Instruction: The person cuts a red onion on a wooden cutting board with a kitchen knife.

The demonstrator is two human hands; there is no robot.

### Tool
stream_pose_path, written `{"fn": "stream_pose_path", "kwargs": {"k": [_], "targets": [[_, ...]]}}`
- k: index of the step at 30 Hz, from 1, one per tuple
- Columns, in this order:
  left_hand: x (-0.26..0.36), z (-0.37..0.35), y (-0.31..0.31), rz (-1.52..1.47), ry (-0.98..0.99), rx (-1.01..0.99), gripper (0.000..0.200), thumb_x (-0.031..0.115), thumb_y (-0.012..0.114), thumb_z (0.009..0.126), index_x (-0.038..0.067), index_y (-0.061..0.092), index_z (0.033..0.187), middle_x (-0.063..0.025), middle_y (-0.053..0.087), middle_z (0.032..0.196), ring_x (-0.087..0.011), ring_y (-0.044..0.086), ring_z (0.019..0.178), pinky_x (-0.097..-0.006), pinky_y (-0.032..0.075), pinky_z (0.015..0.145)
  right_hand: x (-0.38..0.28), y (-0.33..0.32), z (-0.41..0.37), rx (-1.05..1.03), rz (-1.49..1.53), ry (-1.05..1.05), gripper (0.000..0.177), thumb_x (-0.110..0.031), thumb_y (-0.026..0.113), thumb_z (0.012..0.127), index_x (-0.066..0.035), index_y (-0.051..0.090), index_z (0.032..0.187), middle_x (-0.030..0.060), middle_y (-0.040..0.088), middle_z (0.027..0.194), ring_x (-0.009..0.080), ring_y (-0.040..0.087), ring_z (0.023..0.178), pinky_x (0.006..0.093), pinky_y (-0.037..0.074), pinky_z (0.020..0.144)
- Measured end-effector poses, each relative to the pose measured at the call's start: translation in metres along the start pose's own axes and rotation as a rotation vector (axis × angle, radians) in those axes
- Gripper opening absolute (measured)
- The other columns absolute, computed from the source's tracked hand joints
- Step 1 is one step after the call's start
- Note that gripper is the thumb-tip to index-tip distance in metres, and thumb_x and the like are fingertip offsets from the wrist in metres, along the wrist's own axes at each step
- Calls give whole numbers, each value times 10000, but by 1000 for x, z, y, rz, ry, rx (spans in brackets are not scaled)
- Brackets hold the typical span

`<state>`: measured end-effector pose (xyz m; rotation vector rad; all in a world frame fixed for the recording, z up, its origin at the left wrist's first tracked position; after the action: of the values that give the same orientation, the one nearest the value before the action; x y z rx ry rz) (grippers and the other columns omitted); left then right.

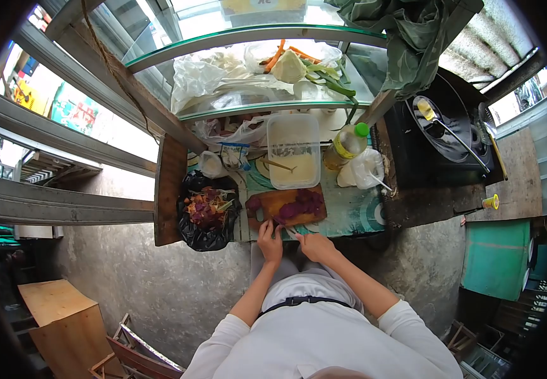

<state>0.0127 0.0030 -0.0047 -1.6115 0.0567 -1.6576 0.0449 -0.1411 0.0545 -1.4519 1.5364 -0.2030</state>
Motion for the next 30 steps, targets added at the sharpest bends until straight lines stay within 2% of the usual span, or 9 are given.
{"fn": "stream_pose_path", "kwargs": {"k": [5, 8, 11, 17, 20, 26, 30], "targets": [[3, -1, 0, 14, -1, 11, 289, 70, 658, 798, -38, 617, 1063, -165, 608, 1010, -349, 593, 899, -381, 469, 763, 3, 1, 3, -20, 0, 24, 539, -332, 259, 987, 48, 603, 819, 265, 619, 814, 446, 595, 766, 517, 472, 702], [3, -1, 1, 5, -8, 14, 298, 79, 656, 804, -34, 617, 1077, -159, 612, 1011, -344, 596, 899, -378, 472, 762, 9, 11, 13, -27, 22, 84, 588, -404, 272, 974, 31, 636, 815, 267, 634, 841, 434, 611, 824, 495, 482, 756], [3, -1, 0, 17, 8, 4, 307, 86, 654, 812, -27, 616, 1094, -153, 614, 1012, -336, 600, 897, -376, 475, 762, 26, 28, 26, -27, -33, -48, 589, -410, 270, 973, 33, 633, 833, 276, 630, 844, 433, 610, 830, 492, 480, 761], [3, -2, 1, 20, 4, 17, 318, 102, 663, 812, -14, 621, 1105, -152, 615, 1001, -320, 606, 892, -370, 478, 752, -4, -12, 8, -15, 43, 31, 604, -416, 252, 977, 48, 622, 862, 292, 615, 845, 452, 586, 826, 502, 461, 756], [10, 1, -2, -6, -5, 19, 316, 124, 680, 812, -11, 632, 1093, -151, 624, 965, -312, 616, 857, -363, 480, 740, 7, 3, 27, -69, 32, 40, 612, -429, 257, 972, 41, 632, 860, 286, 619, 847, 442, 588, 847, 493, 462, 769], [10, 1, -2, 10, -18, 7, 343, 163, 680, 821, 2, 624, 1119, -144, 622, 986, -304, 613, 870, -351, 475, 745, 30, 31, 36, 72, 105, 54, 629, -440, 274, 966, 48, 641, 816, 282, 617, 852, 435, 585, 870, 492, 454, 786], [7, 1, -2, 6, -27, 5, 342, 181, 665, 838, 2, 619, 1126, -146, 615, 1009, -306, 609, 888, -349, 472, 755, 43, 36, 43, 54, 308, 14, 641, -475, 286, 962, 53, 604, 784, 259, 612, 773, 417, 585, 788, 454, 444, 737]]}}
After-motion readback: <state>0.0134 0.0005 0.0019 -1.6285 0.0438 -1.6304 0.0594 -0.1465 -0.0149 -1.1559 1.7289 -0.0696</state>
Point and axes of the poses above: each hand's wrist, its own z-axis towards the middle knuckle, its own y-axis out of the palm, x = y × z, the point moved 2 cm from there along z, towards the middle knuckle
